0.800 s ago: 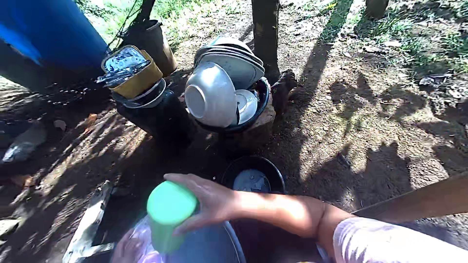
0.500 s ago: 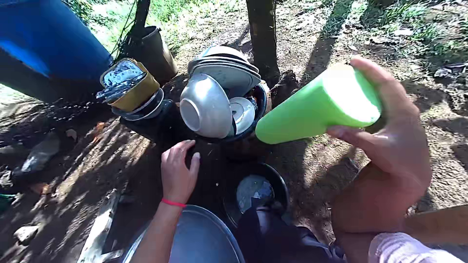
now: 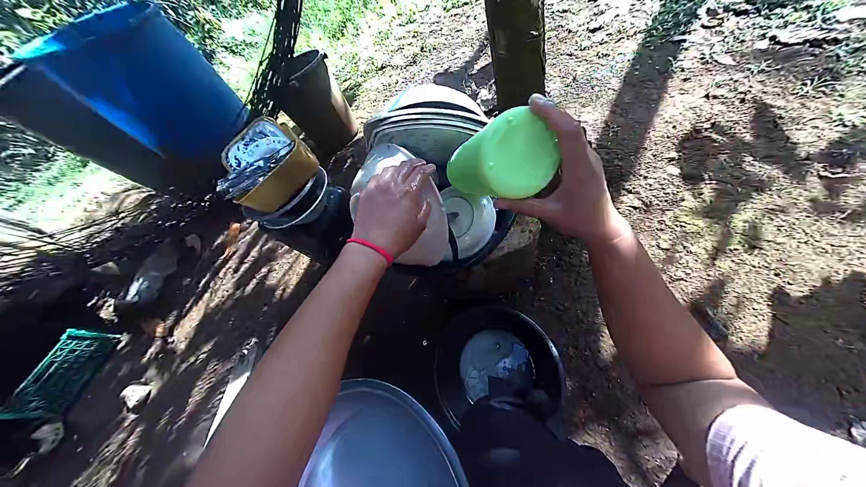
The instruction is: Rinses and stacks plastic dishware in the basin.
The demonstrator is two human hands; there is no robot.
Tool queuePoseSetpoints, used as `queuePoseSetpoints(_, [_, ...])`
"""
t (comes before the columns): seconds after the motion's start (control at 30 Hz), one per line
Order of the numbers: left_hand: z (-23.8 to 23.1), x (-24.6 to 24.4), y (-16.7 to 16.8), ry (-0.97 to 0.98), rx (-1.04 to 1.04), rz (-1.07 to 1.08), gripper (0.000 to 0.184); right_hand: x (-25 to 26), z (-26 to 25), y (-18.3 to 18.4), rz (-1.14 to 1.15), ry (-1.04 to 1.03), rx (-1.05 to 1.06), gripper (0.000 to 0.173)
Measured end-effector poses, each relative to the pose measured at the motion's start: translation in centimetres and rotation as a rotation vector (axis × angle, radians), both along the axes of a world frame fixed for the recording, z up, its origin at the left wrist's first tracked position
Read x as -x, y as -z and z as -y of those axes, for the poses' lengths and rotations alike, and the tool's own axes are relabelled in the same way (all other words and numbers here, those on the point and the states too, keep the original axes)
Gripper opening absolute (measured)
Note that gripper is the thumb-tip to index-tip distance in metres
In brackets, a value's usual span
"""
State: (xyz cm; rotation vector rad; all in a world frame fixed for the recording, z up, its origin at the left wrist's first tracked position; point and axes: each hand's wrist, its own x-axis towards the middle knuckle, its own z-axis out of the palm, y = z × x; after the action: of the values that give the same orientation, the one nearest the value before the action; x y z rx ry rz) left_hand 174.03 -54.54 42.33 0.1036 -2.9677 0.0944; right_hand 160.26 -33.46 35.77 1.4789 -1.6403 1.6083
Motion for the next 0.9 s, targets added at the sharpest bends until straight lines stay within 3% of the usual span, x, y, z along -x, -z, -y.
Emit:
queuePoseSetpoints(0.2, [1.2,0.7,-1.1,0.099,0.104,0.202,0.051,1.8,5.7,-1.1,0.043,0.027,-0.092,0.098])
queuePoseSetpoints(0.33, [1.6,1.7,-3.4,0.036,0.154,0.329,0.056,2.3,7.9,-3.1,-0.048,0.053,-0.181,0.095])
queuePoseSetpoints(0.5, [2.9,0.4,-3.9,0.093,0.054,0.284,0.053,1.6,7.3,-6.7,-0.108,0.078,-0.323,0.091])
queuePoseSetpoints(0.6, [3.4,-0.6,-3.0,0.099,-0.024,0.192,0.058,1.8,5.5,-7.8,-0.091,0.089,-0.292,0.091])
queuePoseSetpoints(0.73, [3.4,-1.4,-1.8,-0.032,-0.083,0.145,0.065,3.5,3.4,-3.8,0.058,-0.055,-0.006,0.096])
queuePoseSetpoints(0.9, [3.7,-1.8,-1.1,-0.08,-0.151,0.079,0.067,3.8,4.1,5.4,0.658,-0.169,0.42,0.095])
